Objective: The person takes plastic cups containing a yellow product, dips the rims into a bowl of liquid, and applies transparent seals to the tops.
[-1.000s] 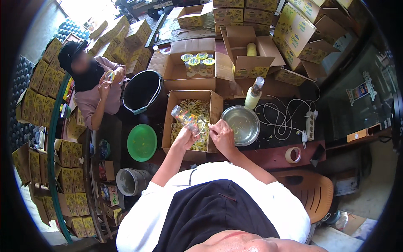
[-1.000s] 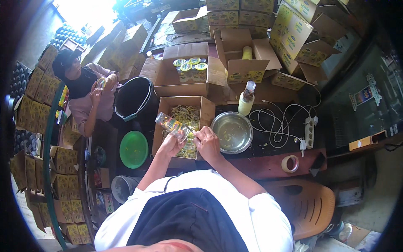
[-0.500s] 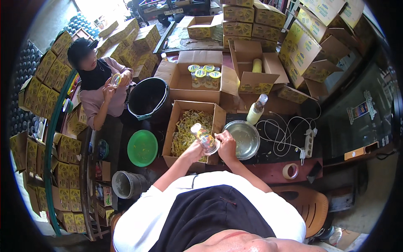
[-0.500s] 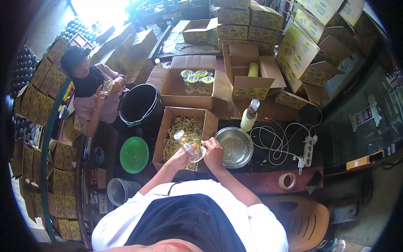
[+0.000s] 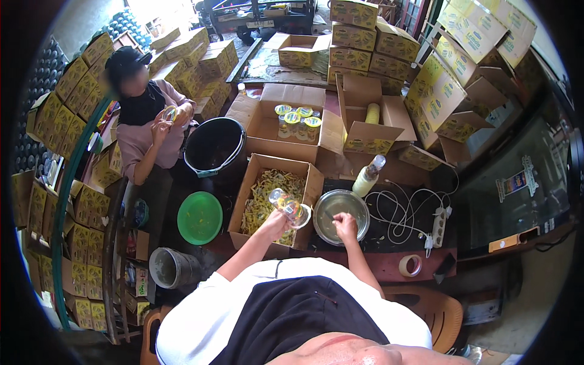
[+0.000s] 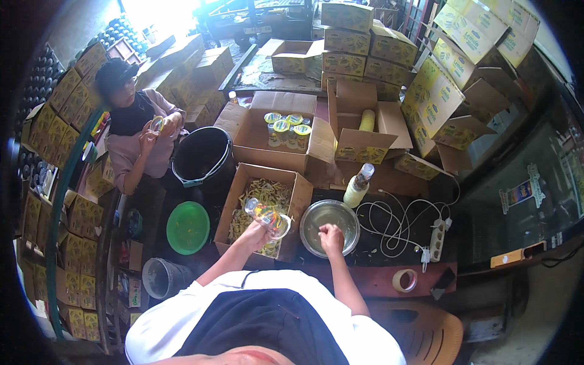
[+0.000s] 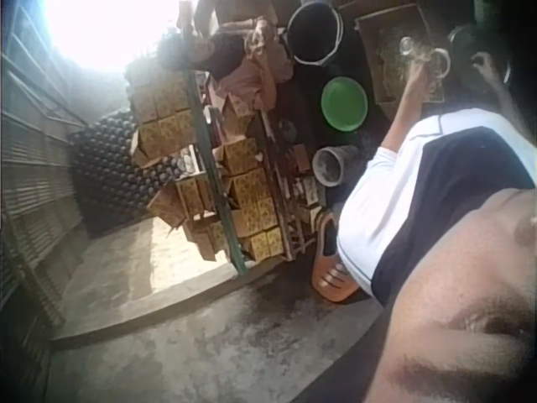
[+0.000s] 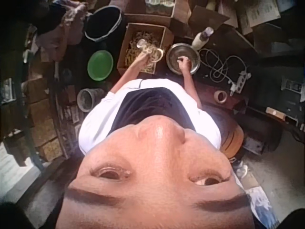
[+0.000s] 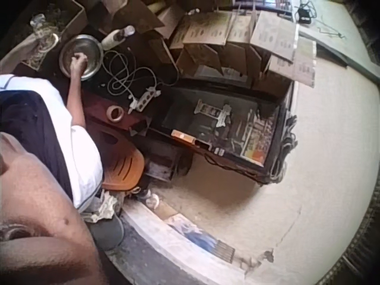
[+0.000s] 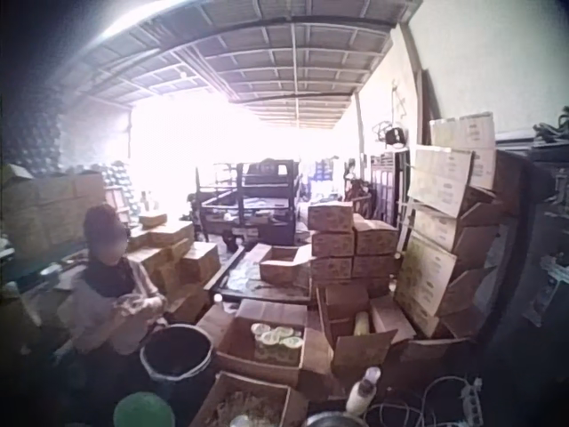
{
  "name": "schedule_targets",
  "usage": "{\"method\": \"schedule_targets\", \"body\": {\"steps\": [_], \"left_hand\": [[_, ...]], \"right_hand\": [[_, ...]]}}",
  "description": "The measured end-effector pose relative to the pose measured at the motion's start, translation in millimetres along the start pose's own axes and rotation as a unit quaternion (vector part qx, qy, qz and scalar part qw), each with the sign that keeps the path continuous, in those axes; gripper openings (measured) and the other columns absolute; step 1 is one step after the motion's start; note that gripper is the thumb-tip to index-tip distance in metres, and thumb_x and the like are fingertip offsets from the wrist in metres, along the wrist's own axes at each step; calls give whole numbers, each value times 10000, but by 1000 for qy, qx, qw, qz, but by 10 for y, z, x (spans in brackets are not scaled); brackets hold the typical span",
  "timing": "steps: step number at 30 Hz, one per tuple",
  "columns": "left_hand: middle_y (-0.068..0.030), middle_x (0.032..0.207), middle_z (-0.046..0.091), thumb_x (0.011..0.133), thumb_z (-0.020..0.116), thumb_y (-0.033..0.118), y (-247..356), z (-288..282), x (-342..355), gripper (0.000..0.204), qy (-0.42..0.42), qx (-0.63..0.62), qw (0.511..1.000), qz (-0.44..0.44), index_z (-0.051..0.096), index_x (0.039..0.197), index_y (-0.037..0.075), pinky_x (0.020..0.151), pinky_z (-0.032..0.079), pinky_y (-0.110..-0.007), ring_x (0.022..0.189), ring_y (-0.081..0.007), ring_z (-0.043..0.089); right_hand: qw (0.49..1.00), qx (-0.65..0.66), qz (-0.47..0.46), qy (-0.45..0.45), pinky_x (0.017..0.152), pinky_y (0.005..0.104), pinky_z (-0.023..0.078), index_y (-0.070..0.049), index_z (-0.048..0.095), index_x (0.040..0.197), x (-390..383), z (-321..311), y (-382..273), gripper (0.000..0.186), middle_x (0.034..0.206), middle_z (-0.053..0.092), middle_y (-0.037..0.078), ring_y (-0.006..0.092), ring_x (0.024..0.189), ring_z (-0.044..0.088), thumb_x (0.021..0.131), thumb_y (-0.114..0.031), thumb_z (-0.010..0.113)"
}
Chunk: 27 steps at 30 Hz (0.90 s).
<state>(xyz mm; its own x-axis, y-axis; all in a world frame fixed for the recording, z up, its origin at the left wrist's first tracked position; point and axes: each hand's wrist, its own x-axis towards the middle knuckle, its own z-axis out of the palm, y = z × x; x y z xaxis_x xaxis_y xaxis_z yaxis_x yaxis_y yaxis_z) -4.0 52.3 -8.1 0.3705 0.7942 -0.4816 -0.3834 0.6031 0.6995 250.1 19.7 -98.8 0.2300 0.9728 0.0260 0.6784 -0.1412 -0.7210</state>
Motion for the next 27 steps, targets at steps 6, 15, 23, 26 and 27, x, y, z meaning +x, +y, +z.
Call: {"method": "schedule_targets", "body": {"steps": [6,15,23,26,27], "left_hand": [[-21,967,625,1005,505,204,-122,10,-68,177,15,31,999,-11,507,1157,112,657,587,-307,810,-120,652],[-44,983,650,1002,486,137,-227,-67,-62,177,10,45,999,-1,555,1153,77,692,591,-348,822,-146,664],[-68,985,678,1026,403,131,-218,98,-230,222,32,63,997,3,587,1124,53,649,596,-311,819,-151,682],[-70,1020,673,1038,421,198,-227,90,-224,238,3,80,997,14,568,1155,53,656,599,-291,832,-145,682],[-70,1020,673,1038,421,198,-236,91,-213,238,2,81,997,14,568,1155,53,656,599,-291,832,-145,682]], "right_hand": [[996,-91,10,10,837,409,504,-55,716,948,-186,93,186,250,934,657,135,310,910,632,704,-80,764],[939,-326,64,-91,992,493,404,-110,696,1071,-242,267,530,308,1223,539,137,312,1162,510,769,-165,726],[972,197,15,-129,840,365,512,-69,668,1167,-91,-62,-300,322,1069,646,77,216,957,635,871,-192,700],[876,420,61,-228,790,294,521,-32,642,1203,-253,-254,-841,344,1072,656,44,135,927,633,928,-238,662],[819,505,79,-262,788,267,515,-10,631,1214,-296,-293,-951,365,1083,654,36,102,942,620,949,-261,640]]}}
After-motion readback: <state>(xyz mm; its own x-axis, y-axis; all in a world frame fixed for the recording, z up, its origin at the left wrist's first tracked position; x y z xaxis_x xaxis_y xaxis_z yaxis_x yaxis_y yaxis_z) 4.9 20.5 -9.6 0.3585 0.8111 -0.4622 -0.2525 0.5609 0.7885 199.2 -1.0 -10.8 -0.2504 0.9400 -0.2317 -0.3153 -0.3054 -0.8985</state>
